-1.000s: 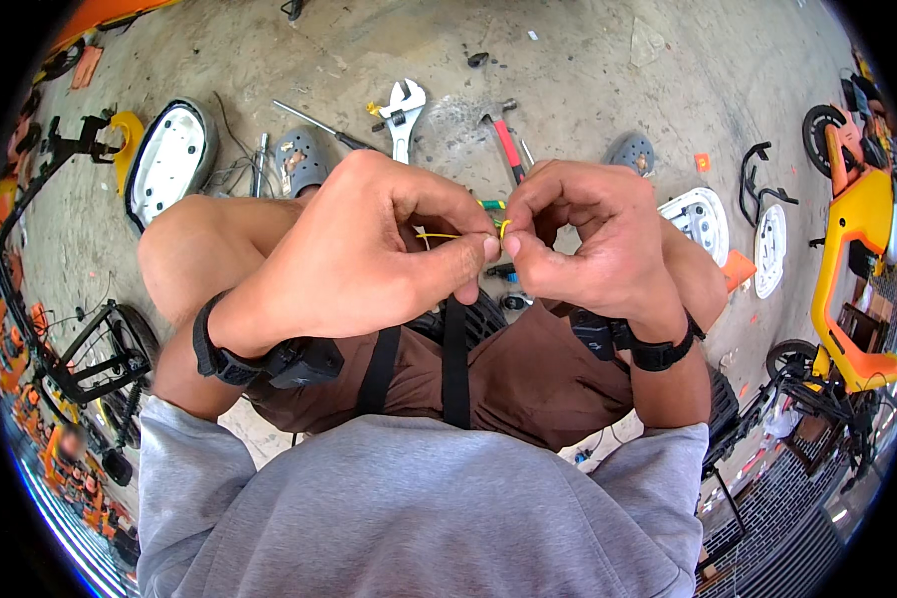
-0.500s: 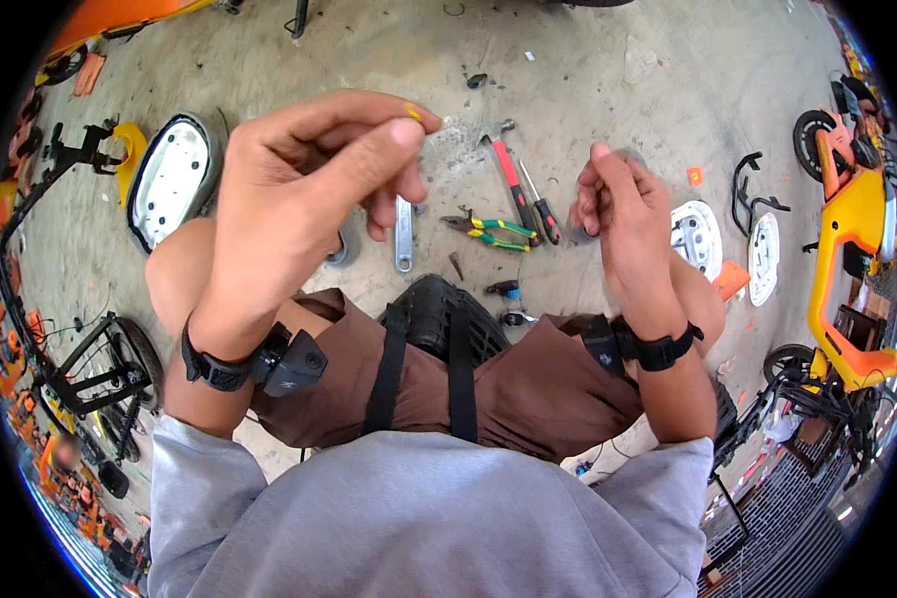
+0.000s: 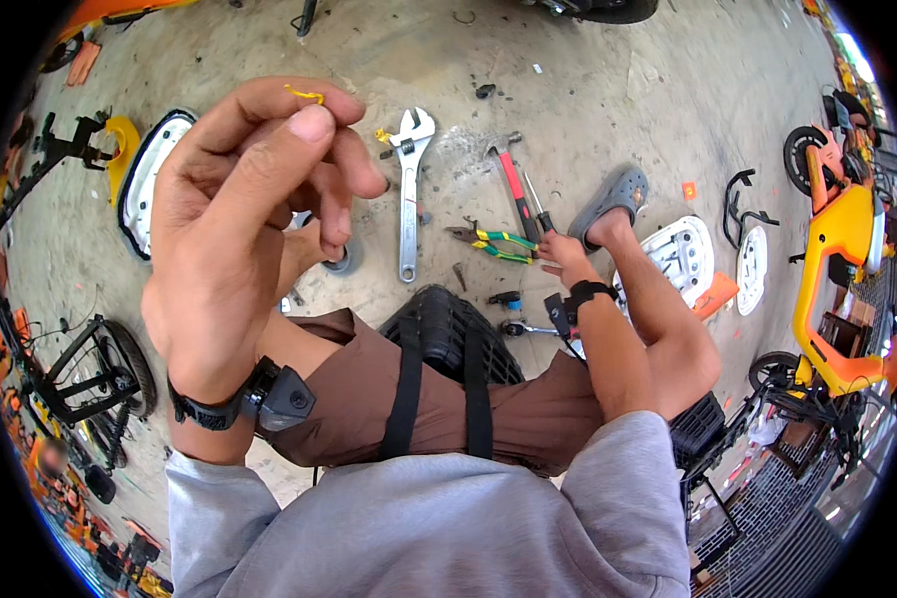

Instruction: The person uses a wire stripper to remove insulation from wires and then connects them together by hand while sitting on the floor among scooters.

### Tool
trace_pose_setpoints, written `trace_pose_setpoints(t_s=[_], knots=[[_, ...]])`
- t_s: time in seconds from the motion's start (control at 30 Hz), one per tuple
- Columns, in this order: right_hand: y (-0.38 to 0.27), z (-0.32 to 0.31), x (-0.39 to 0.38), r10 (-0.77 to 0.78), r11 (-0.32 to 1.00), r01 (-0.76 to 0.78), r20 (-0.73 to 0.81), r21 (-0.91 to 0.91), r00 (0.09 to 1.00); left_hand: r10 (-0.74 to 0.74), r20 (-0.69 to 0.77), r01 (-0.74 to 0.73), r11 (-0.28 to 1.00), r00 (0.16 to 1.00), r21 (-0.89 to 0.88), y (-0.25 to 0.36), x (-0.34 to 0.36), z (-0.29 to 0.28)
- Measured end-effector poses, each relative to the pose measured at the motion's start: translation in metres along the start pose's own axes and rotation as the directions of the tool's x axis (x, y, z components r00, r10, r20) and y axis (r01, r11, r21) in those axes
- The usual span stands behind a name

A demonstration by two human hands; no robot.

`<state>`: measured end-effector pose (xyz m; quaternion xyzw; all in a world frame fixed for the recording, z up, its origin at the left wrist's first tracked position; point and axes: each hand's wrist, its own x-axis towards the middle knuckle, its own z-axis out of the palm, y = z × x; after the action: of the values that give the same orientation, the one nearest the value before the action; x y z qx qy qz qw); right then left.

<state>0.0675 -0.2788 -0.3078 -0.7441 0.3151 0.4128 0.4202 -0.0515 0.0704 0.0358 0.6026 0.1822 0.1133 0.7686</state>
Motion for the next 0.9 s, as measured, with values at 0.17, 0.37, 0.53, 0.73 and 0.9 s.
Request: trace_pose_setpoints(t_s=[0.17,0.37,0.53,0.73,0.9], knots=[[0.059,-0.132,0.085,-0.095,0.994,0.056,-0.504,-0.092,0.859,0.019,-0.012,-0.019,0.999,1.0,-0.044,-0.002,0.002,-0.001],[0.036,-0.117,0.087,-0.4,0.904,0.354,-0.763,-0.238,0.508,0.032,-0.04,-0.032,0.999,0.999,0.001,-0.004,0.004,0.002],[0.093,-0.156,0.126,-0.218,0.973,0.212,-0.65,-0.09,0.728,0.007,0.019,-0.006,0.998,1.0,-0.055,-0.004,0.01,0.009],[0.111,-0.033,0.045,0.195,0.978,-0.177,-0.181,0.114,0.964,0.005,0.006,-0.005,1.0,1.0,0.031,-0.01,0.005,0.011],[0.11,-0.004,0.043,-0.111,0.922,0.06,-0.114,-0.382,0.987,-0.039,-0.089,0.047,0.994,0.995,0.099,-0.007,0.007,0.03]])
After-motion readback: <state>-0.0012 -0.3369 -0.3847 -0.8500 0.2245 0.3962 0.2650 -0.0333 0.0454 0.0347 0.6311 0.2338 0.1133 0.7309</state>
